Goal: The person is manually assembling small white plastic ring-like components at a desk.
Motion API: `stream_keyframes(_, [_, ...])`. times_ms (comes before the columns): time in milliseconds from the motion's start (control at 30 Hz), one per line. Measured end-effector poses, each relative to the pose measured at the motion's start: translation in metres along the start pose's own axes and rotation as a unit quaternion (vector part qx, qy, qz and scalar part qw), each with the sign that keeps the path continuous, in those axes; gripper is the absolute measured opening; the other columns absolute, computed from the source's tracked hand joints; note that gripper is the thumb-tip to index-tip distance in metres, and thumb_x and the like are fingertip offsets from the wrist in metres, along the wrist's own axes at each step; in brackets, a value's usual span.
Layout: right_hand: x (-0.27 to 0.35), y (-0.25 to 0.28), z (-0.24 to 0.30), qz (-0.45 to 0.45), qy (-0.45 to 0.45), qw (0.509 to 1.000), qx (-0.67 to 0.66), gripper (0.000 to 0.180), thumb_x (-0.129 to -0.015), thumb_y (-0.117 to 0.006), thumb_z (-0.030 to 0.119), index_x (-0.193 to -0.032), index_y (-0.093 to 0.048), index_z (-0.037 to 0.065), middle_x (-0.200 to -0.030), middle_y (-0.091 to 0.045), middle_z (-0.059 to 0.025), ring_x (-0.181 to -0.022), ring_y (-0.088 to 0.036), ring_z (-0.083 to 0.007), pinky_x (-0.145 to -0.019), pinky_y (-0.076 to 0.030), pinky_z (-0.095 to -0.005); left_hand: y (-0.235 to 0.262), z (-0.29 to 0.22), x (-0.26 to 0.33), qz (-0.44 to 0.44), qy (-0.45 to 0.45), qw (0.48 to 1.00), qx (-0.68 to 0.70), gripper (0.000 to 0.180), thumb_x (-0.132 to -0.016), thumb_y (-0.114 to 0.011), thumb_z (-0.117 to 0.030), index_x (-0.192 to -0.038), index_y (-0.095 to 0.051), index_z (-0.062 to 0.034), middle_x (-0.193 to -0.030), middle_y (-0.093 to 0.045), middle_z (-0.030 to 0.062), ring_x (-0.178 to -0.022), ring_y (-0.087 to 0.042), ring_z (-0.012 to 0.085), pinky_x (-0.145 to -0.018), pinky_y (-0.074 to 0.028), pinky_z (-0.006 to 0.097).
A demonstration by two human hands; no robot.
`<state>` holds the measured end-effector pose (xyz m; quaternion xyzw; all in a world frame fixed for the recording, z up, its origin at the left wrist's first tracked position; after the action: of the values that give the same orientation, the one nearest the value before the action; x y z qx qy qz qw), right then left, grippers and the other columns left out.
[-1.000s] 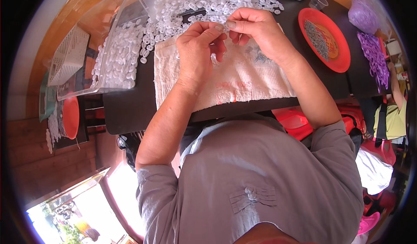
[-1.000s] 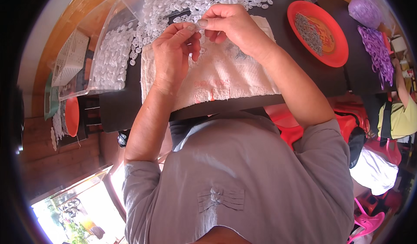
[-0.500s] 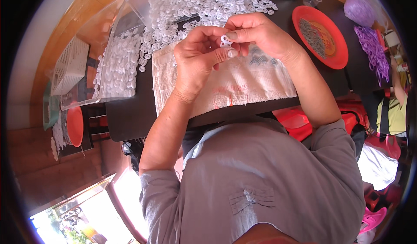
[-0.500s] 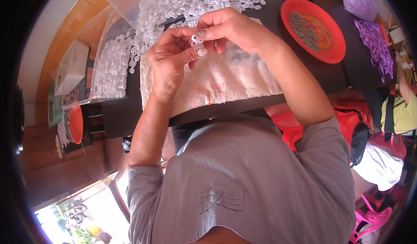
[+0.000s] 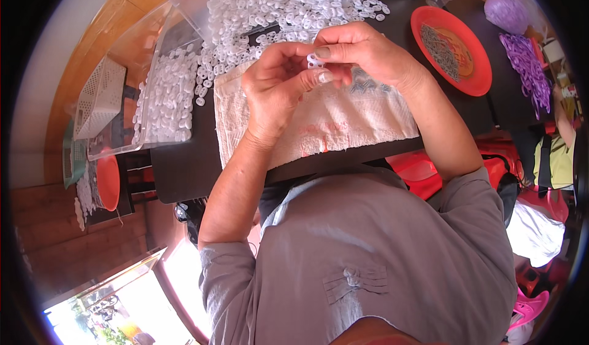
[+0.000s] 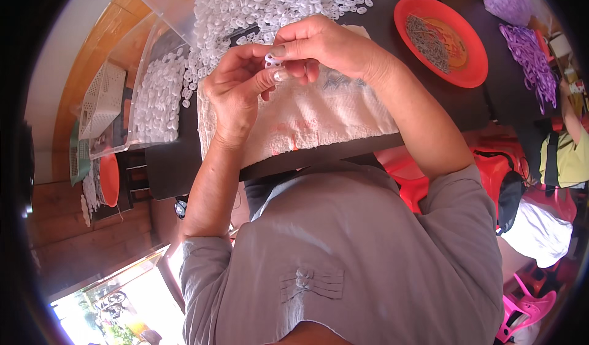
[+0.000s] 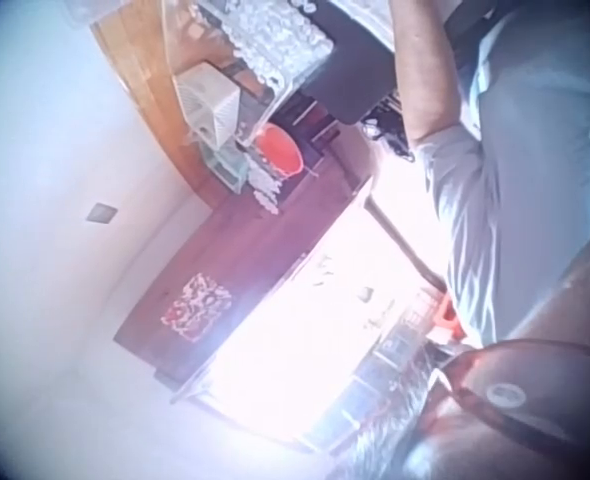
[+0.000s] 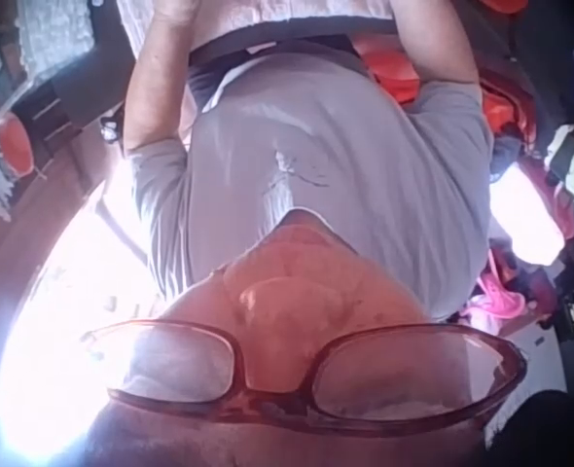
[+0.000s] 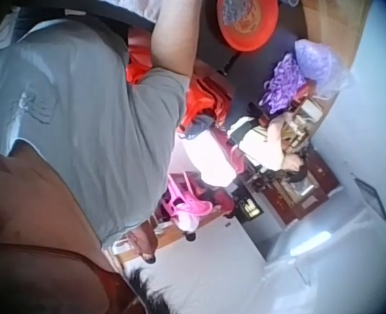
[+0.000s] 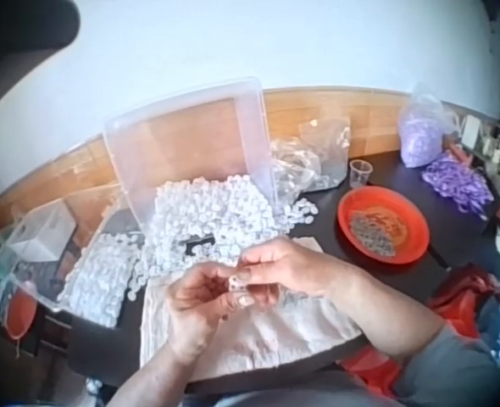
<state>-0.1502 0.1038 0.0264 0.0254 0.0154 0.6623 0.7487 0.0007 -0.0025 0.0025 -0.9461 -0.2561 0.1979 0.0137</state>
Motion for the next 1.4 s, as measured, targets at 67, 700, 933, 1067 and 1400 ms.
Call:
stream_keyframes(67, [0.001,-0.003,0.002,0.003,-0.001,1.0,-0.002,0.025,-0.094,-0.058,0.025,-0.089,-0.062,0.0,-0.067,-0.057,-0.0005,-0.056,-0.056,-0.0089,-0.051,-0.044,-0.021,0.0,-0.001,0.002,-0.014,-0.016,1.0,0.009,0.03,-0.078,-0.075,-0.001,-0.105,-0.062,0.0015,-0.085,-0.067,0.0071,-0.067,-0.058,0.0068,-0.05,-0.044,0.019])
stream_keyframes(700, [0.005,-0.014,0.001,0.02,0.025,0.996,-0.082,0.021,-0.092,-0.061,0.019,-0.087,-0.063,-0.001,-0.064,-0.057,-0.0012,-0.052,-0.053,-0.0068,-0.045,-0.037,-0.0186,0.001,-0.001,0.006,0.043,-0.186,0.975,-0.112,0.027,-0.077,-0.075,0.002,-0.096,-0.056,-0.0003,-0.082,-0.063,0.005,-0.071,-0.063,0.0104,-0.061,-0.051,0.023])
stream_keyframes(933, [0.003,-0.011,0.003,-0.031,0.016,0.998,-0.056,0.021,-0.091,-0.061,0.019,-0.087,-0.063,-0.002,-0.064,-0.056,-0.0004,-0.052,-0.051,-0.0057,-0.045,-0.035,-0.0191,0.0,0.002,0.003,-0.007,-0.161,0.978,-0.135,0.034,-0.071,-0.082,-0.004,-0.093,-0.057,-0.0037,-0.077,-0.059,-0.0003,-0.062,-0.05,0.0033,-0.053,-0.041,0.019])
stream_keyframes(1067, [0.004,-0.009,0.0,0.003,0.024,0.998,-0.05,0.021,-0.09,-0.063,0.018,-0.085,-0.063,-0.002,-0.064,-0.056,-0.0003,-0.052,-0.05,-0.0054,-0.045,-0.035,-0.0193,-0.001,0.006,0.006,-0.004,-0.147,0.984,-0.102,0.035,-0.069,-0.083,-0.003,-0.091,-0.057,-0.0039,-0.077,-0.059,-0.0009,-0.062,-0.049,0.0025,-0.053,-0.041,0.018])
stream_keyframes(1400, [0.008,-0.018,0.005,0.011,0.026,0.998,-0.059,0.02,-0.09,-0.064,0.018,-0.085,-0.064,-0.001,-0.061,-0.056,0.0012,-0.049,-0.048,-0.0032,-0.043,-0.032,-0.0171,0.003,0.008,0.007,0.033,-0.166,0.982,-0.079,0.033,-0.071,-0.08,0.002,-0.091,-0.054,-0.0029,-0.077,-0.059,0.0016,-0.064,-0.051,0.0037,-0.053,-0.041,0.018])
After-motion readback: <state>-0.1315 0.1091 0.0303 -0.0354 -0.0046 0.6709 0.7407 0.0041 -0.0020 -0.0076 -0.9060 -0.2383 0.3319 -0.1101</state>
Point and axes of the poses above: each hand's wrist, its own x-axis away from the middle knuckle, its own y-axis out of the back of the hand, z = x × y, the point moved 1 cm from there along -x, towards the middle knuckle
